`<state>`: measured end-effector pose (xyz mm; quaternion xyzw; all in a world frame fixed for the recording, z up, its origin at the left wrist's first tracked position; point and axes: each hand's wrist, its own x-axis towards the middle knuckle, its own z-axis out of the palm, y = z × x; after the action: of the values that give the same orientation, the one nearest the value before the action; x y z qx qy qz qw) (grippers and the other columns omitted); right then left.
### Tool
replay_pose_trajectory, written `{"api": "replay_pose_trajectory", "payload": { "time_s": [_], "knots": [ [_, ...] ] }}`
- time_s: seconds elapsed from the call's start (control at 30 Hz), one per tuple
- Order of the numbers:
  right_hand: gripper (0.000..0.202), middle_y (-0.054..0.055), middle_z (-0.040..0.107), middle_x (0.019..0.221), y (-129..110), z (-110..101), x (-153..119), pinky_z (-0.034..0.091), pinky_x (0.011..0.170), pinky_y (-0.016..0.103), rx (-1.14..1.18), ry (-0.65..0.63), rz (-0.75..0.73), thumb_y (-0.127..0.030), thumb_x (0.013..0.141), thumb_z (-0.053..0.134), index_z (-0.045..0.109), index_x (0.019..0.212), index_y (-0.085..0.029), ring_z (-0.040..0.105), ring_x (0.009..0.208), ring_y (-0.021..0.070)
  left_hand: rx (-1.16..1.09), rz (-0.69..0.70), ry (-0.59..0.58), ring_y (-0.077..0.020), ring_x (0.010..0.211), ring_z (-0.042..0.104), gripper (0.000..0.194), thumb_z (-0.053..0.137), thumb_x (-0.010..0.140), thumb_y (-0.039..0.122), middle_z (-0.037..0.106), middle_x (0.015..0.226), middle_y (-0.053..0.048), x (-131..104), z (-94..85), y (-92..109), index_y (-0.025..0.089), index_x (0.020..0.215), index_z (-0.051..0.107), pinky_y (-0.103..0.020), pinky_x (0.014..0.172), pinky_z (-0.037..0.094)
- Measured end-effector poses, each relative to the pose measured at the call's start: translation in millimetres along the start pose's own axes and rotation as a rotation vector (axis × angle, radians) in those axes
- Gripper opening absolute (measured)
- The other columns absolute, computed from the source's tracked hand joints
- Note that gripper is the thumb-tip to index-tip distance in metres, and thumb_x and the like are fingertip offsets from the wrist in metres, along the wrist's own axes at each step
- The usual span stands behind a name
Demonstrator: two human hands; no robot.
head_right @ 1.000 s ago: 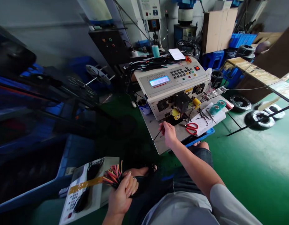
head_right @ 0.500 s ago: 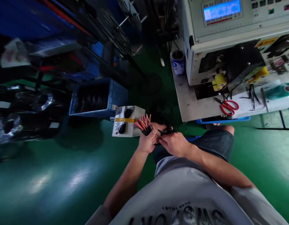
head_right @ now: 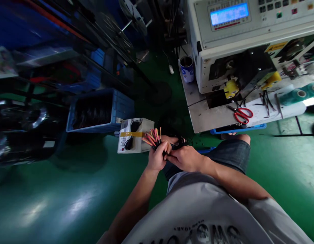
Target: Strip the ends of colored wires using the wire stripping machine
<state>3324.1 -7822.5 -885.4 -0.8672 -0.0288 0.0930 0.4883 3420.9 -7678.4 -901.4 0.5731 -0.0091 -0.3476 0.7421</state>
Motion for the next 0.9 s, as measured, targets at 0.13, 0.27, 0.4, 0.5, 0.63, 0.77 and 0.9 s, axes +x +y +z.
{"api": "replay_pose_trajectory", "payload": {
  "time_s": [0.13,0.27,0.4,0.5,0.63,0.77,0.9],
  "knots": [
    [0.028,0.007,0.078,0.096,30,-32,4,0.047,0.075,0.029,0.19,0.14,0.066,-0.044,0.105,0.063,0.079,0.107,-0.02,0.071,0.084,0.0196,-0.072,0.028,-0.018,-0.0123,0.055,0.05,0.054,0.084,0.087,0.048,0.048,0.054,0.003,2,-5.8,2,0.021,0.06,0.046,-0.023,0.052,0.044],
    [0.028,0.003,0.076,0.096,70,-91,22,0.047,0.061,0.025,0.691,0.736,0.406,-0.041,0.095,0.068,0.072,0.115,-0.02,0.068,0.074,0.0153,-0.108,-0.082,-0.081,-0.0115,0.053,0.046,0.052,0.081,0.091,0.047,0.045,0.055,0.005,7,-14.5,-3,0.02,0.062,0.047,-0.025,0.054,0.047],
    [0.038,0.002,0.076,0.126,79,-130,43,0.051,0.059,0.021,1.174,1.043,0.288,-0.033,0.08,0.077,0.067,0.117,-0.025,0.072,0.083,0.0134,-0.086,-0.11,-0.145,-0.0075,0.04,0.025,0.058,0.076,0.097,0.048,0.033,0.045,0.008,7,-17.5,-7,0.021,0.059,0.042,-0.023,0.042,0.028],
    [0.035,0.004,0.079,0.119,72,-136,52,0.051,0.057,0.021,1.333,1.047,0.191,-0.03,0.078,0.078,0.066,0.111,-0.023,0.072,0.08,0.0134,-0.076,-0.088,-0.14,-0.0069,0.039,0.023,0.059,0.081,0.093,0.048,0.032,0.043,0.009,4,-15.9,-4,0.021,0.06,0.04,-0.022,0.042,0.027],
    [0.032,0.004,0.081,0.108,69,-133,54,0.047,0.052,0.02,1.378,1.083,0.218,-0.027,0.077,0.075,0.068,0.107,-0.021,0.069,0.071,0.0118,-0.065,-0.097,-0.137,-0.007,0.038,0.025,0.061,0.081,0.093,0.049,0.034,0.043,0.008,-1,-12.7,3,0.021,0.058,0.039,-0.023,0.042,0.029],
    [0.03,0.004,0.081,0.105,71,-136,52,0.042,0.049,0.019,1.367,1.126,0.222,-0.028,0.077,0.074,0.069,0.105,-0.019,0.065,0.067,0.0106,-0.071,-0.083,-0.088,-0.0064,0.038,0.025,0.059,0.083,0.091,0.045,0.034,0.043,0.008,-2,-10.8,6,0.02,0.058,0.041,-0.023,0.041,0.028],
    [0.033,0.005,0.081,0.1,72,-141,52,0.041,0.05,0.02,1.37,1.145,0.249,-0.028,0.077,0.072,0.071,0.108,-0.018,0.063,0.065,0.0108,-0.076,-0.087,-0.074,-0.0066,0.038,0.027,0.056,0.085,0.09,0.044,0.036,0.044,0.009,0,-9.7,3,0.02,0.061,0.043,-0.022,0.042,0.03]
  ]
}}
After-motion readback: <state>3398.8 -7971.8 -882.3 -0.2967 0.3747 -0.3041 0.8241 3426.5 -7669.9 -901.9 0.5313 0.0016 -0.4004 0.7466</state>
